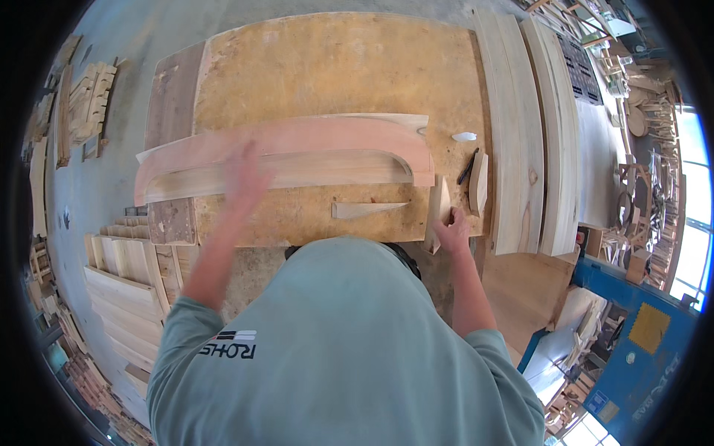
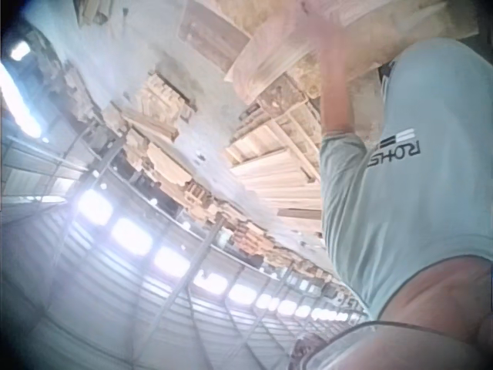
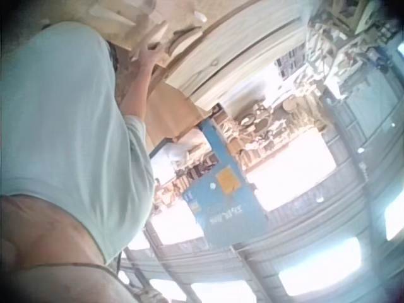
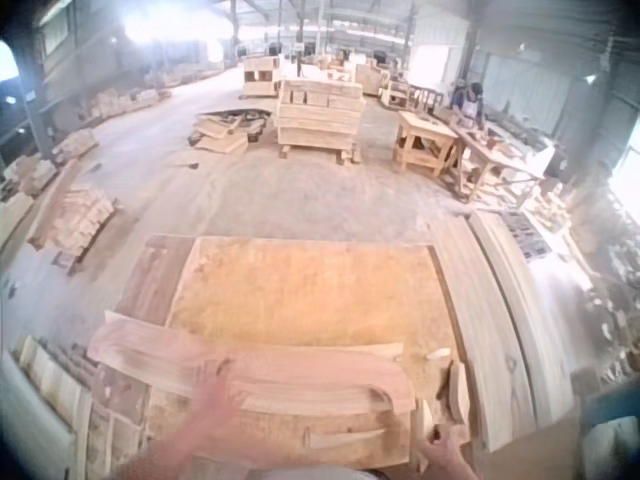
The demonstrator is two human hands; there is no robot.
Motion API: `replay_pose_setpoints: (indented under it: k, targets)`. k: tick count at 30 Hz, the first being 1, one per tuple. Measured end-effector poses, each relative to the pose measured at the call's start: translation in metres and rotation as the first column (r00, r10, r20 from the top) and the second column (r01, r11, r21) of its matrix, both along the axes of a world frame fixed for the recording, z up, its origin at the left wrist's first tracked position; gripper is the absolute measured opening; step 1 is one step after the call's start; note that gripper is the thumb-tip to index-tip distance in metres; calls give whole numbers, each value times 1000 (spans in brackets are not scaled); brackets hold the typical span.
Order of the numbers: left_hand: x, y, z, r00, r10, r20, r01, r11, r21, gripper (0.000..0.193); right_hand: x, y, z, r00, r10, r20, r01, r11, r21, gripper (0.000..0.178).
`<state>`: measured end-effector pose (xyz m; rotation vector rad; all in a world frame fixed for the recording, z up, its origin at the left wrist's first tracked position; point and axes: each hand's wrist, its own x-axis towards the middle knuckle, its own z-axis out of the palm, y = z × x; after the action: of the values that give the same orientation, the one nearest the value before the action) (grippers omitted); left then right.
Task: The person cuts small curved wood pieces using a band saw and traces shapes onto a larger curved wood plank with a pen.
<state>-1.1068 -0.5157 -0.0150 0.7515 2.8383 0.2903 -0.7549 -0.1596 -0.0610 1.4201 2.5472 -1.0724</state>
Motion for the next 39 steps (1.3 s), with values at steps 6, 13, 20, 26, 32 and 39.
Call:
replay_pose_setpoints:
  k: [6, 13, 20, 26, 32, 39]
  targets:
    - [-102, -34, 10, 954, -299, 13, 294, 927, -232, 101, 39, -19, -22, 998, 22, 66, -32, 986, 161, 59]
    - [-122, -29, 1, 954, -276, 112, 293, 938, -184, 85, -5, -20, -15, 958, -183, 219, 139, 969, 206, 62]
    - [-120, -48, 39, 955, -294, -41, 288, 952, -107, 79, -28, -46, 8, 958, 247, 148, -283, 900, 333, 47]
    - [-92, -59, 100, 962, -207, -178, 194, 977, -86, 81, -111, -121, 2, 600, 800, -6, -756, 570, 323, 68]
    - [-44, -93, 122, 986, -51, -156, 41, 997, -65, 86, -180, -128, -7, 463, 886, -26, -807, 434, 401, 70]
    - [3, -133, 91, 989, 63, -131, -57, 997, 47, 90, -208, -121, -25, 530, 844, -80, -732, 503, 460, 57]
